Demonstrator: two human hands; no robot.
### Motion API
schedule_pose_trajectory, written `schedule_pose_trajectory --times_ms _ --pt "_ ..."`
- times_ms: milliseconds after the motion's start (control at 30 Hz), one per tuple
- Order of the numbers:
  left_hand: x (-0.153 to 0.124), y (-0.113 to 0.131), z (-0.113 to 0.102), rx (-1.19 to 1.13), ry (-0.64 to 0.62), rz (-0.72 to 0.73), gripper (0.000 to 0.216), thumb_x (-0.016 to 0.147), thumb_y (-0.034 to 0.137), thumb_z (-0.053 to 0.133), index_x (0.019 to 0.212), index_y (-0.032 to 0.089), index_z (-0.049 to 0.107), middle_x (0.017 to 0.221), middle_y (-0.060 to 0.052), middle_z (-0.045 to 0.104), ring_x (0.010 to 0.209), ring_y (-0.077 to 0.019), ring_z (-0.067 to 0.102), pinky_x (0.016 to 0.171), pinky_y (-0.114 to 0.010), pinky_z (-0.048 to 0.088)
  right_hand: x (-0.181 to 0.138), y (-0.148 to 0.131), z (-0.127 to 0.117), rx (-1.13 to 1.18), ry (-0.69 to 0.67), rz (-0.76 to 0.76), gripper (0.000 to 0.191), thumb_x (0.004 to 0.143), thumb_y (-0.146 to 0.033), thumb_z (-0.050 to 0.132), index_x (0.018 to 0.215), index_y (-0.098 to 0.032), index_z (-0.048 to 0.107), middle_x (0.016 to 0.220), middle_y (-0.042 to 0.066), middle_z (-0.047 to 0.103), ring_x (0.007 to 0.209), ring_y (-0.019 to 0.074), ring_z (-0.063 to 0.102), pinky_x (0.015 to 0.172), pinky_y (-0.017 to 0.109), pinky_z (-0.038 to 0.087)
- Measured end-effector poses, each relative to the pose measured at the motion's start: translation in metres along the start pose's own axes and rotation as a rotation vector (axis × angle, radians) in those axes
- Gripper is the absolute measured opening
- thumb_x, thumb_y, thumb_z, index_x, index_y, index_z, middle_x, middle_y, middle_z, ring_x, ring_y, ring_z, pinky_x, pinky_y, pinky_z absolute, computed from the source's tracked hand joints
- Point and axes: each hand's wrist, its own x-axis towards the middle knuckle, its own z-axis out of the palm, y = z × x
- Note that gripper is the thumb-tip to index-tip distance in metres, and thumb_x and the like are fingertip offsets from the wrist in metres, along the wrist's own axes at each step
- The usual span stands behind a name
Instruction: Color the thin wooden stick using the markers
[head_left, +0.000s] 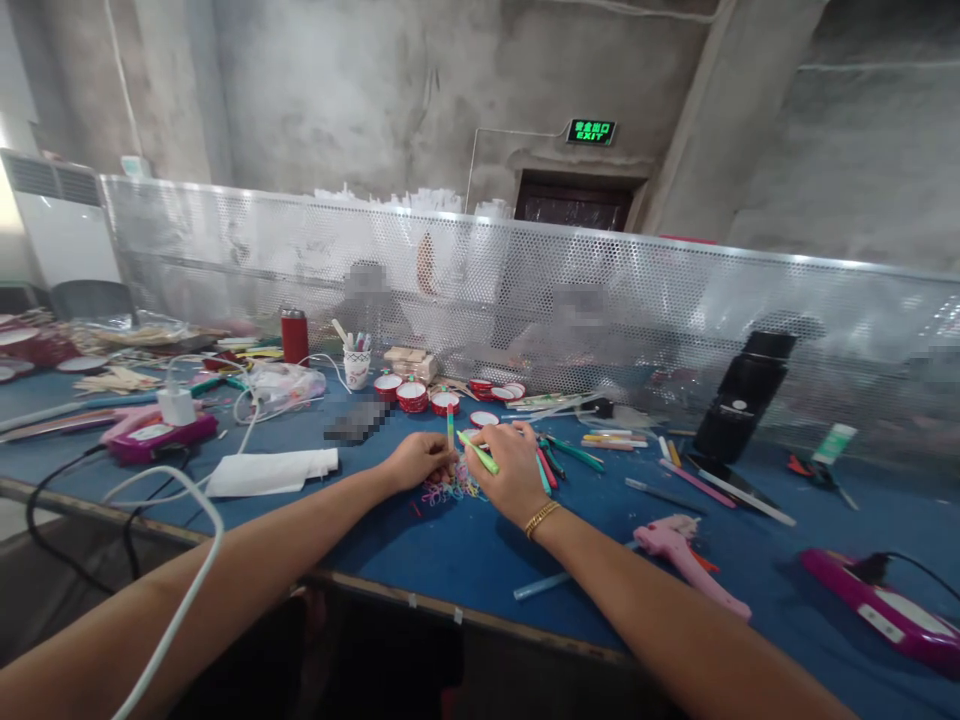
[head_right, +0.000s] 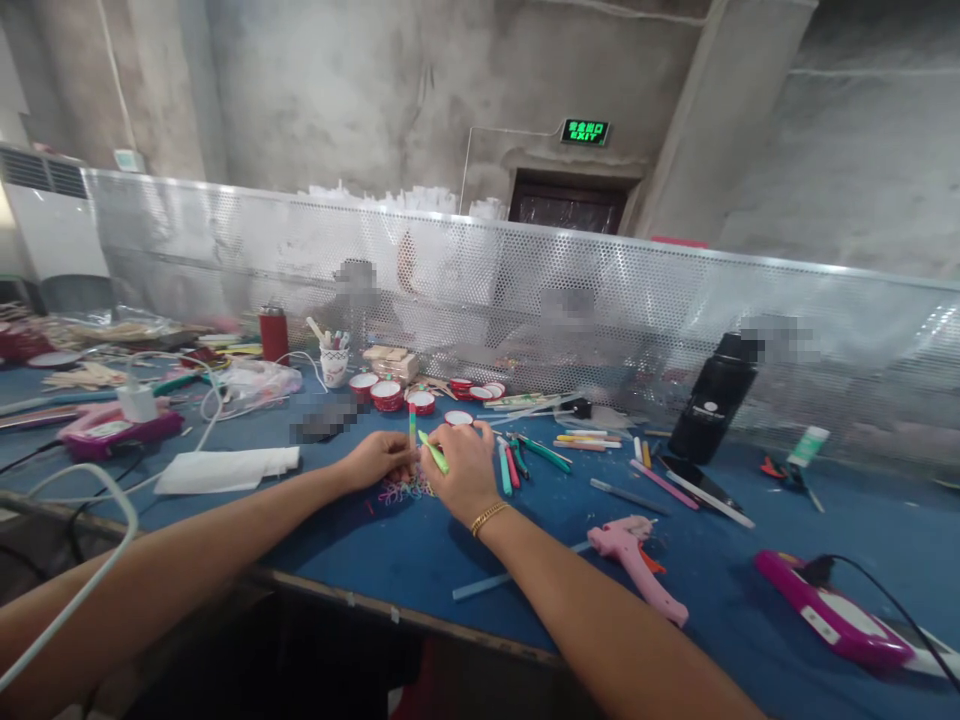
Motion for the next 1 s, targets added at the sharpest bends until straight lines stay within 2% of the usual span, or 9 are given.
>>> schedule_pose_trajectory --times_ms 133,233,433,600,767,900,1000 --pt "-0.001 0.0 0.0 -0.034 0.001 0.013 0.033 0.076 0.046 0.066 0.07 0.015 0.059 0.06 0.0 0.066 0.052 -0.0126 0.061 0.047 -0.021 0.042 -0.001 -0.002 -0.001 0.049 -0.03 -0.02 0.008 0.091 -0.028 0.054 0.091 -0.024 0.061 0.086 -0.001 0.07 0.087 0.0176 0.06 0.101 0.039 0.022" --pt "-0.001 0.0 -0.001 -0.04 0.004 0.028 0.033 0.077 0.046 0.066 0.071 0.014 0.061 0.062 -0.001 0.066 0.052 -0.0125 0.061 0.045 -0.02 0.04 -0.003 -0.003 -0.001 0.092 -0.056 -0.055 0.012 0.093 -0.025 0.052 0.1 -0.027 0.062 0.096 -0.001 0.072 0.091 0.0176 0.062 0.102 0.04 0.022" --pt "0.001 -0.001 -0.001 -0.046 0.019 0.059 0.031 0.075 0.044 0.066 0.068 0.014 0.061 0.056 0.0 0.063 0.049 -0.0109 0.056 0.044 -0.02 0.036 -0.005 -0.002 -0.002 0.117 -0.017 -0.07 0.015 0.092 -0.027 0.052 0.102 -0.026 0.064 0.099 0.002 0.072 0.093 0.0192 0.062 0.104 0.041 0.023" --pt "0.002 -0.003 -0.002 0.047 0.052 0.092 0.031 0.075 0.042 0.066 0.064 0.014 0.061 0.051 0.002 0.058 0.045 -0.0088 0.048 0.046 -0.02 0.035 -0.004 -0.001 -0.001 0.137 -0.005 -0.055 0.016 0.092 -0.027 0.051 0.101 -0.026 0.064 0.096 0.001 0.072 0.092 0.0183 0.062 0.104 0.04 0.024" --pt "0.001 -0.004 -0.002 0.142 0.082 0.157 0.03 0.076 0.04 0.065 0.062 0.013 0.063 0.057 0.001 0.059 0.053 -0.0108 0.052 0.052 -0.022 0.039 -0.005 0.0 0.0 0.153 0.004 -0.028 0.015 0.091 -0.027 0.052 0.102 -0.024 0.061 0.091 0.001 0.071 0.088 0.0183 0.063 0.103 0.04 0.025" --pt "0.002 -0.008 -0.003 0.146 0.08 0.166 0.031 0.077 0.041 0.063 0.062 0.013 0.064 0.059 0.0 0.059 0.054 -0.0112 0.052 0.053 -0.022 0.04 -0.005 -0.001 -0.001 0.137 0.02 -0.051 0.009 0.09 -0.028 0.054 0.093 -0.023 0.061 0.086 0.0 0.069 0.084 0.0176 0.061 0.104 0.04 0.025" --pt "0.004 -0.013 -0.004 0.158 0.136 0.206 0.032 0.075 0.042 0.065 0.06 0.013 0.063 0.062 0.0 0.057 0.056 -0.0112 0.051 0.054 -0.022 0.039 -0.005 -0.001 -0.002 0.129 0.023 -0.07 0.009 0.091 -0.029 0.054 0.088 -0.023 0.06 0.084 -0.001 0.068 0.084 0.0169 0.061 0.104 0.04 0.025"
